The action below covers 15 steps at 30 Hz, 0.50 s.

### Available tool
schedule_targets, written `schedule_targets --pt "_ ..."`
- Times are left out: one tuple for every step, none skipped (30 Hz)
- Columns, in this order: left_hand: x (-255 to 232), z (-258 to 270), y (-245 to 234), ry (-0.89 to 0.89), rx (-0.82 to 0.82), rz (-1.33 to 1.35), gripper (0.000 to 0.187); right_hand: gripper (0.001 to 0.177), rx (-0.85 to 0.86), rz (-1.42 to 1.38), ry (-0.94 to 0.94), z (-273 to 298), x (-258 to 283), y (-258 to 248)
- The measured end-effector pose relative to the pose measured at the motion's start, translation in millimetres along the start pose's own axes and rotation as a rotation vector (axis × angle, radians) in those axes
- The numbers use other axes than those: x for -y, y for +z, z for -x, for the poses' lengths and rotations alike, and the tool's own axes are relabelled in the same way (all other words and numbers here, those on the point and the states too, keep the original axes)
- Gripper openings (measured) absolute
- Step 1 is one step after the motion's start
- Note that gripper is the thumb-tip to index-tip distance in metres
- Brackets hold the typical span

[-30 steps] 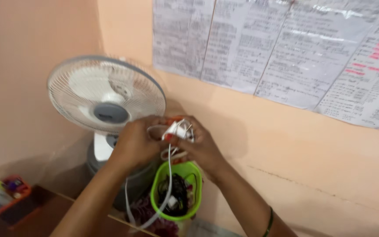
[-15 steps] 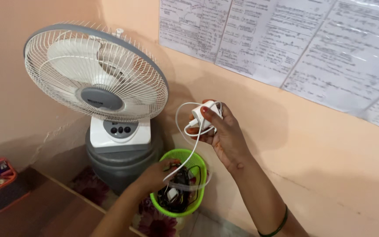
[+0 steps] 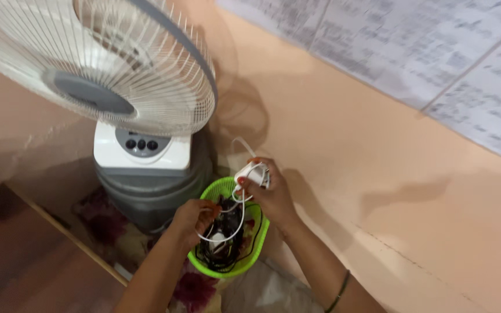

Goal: The person unplugs and wraps several charging cables and power adapters by hand, places them into a green basket, folds a piece of blue floral clothing, and smooths a pillow on a chair before storing the basket on a desk shelf.

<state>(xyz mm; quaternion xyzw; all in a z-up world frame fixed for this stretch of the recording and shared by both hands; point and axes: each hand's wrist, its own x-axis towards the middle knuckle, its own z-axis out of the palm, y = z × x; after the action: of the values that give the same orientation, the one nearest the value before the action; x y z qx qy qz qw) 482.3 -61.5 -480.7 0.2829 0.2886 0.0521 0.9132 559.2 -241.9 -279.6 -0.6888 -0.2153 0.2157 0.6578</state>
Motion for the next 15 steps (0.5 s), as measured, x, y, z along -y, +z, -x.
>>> schedule_targets --pt "14 -10 -11 0.06 -0.08 -0.038 0.029 0.045 0.028 0.046 0.002 -2 -22 1" --pt "27 -20 -15 0.12 -0.16 -0.078 0.03 0.045 0.056 0.092 0.002 -3 -44 1" --pt "38 -25 -19 0.179 -0.24 -0.119 0.033 0.047 0.061 0.146 0.056 -2 -66 1" --pt "47 -24 -24 0.214 -0.244 -0.172 0.037 0.048 0.064 0.199 0.109 -2 -88 2" --pt "56 -22 -25 0.247 -0.248 -0.226 0.043 0.05 0.068 0.252 0.161 0 -109 3" --pt "61 -19 -25 0.282 -0.247 -0.283 0.048 0.05 0.086 0.249 0.184 1 -129 3" --pt "63 -11 -25 0.284 -0.291 -0.478 0.05 0.051 0.104 0.245 0.207 3 -149 4" --pt "67 2 -25 0.282 -0.328 -0.673 0.052 0.051 0.119 0.244 0.23 5 -167 3" --pt "68 13 -21 0.276 -0.363 -0.869 0.055 0.055 0.131 0.249 0.266 5 -184 5" --pt "66 20 -16 0.314 -0.327 -0.925 0.059 0.058 0.141 0.255 0.3 5 -200 7" --pt "63 29 -12 0.353 -0.289 -0.98 0.064 0.061 0.15 0.261 0.334 5 -213 8" --pt "61 37 -6 0.39 -0.248 -1.035 0.07 0.071 0.168 0.39 0.296 6 -222 6" --pt "58 43 0 0.308 -0.273 -1.165 0.072 0.08 0.188 0.518 0.255 7 -229 4" --pt "53 49 4 0.224 -0.296 -1.293 0.076 0.09 0.21 0.645 0.213 10 -233 3" --pt "51 54 6 0.137 -0.317 -1.419 0.082 0.093 0.225 0.638 0.282 12 -235 4"
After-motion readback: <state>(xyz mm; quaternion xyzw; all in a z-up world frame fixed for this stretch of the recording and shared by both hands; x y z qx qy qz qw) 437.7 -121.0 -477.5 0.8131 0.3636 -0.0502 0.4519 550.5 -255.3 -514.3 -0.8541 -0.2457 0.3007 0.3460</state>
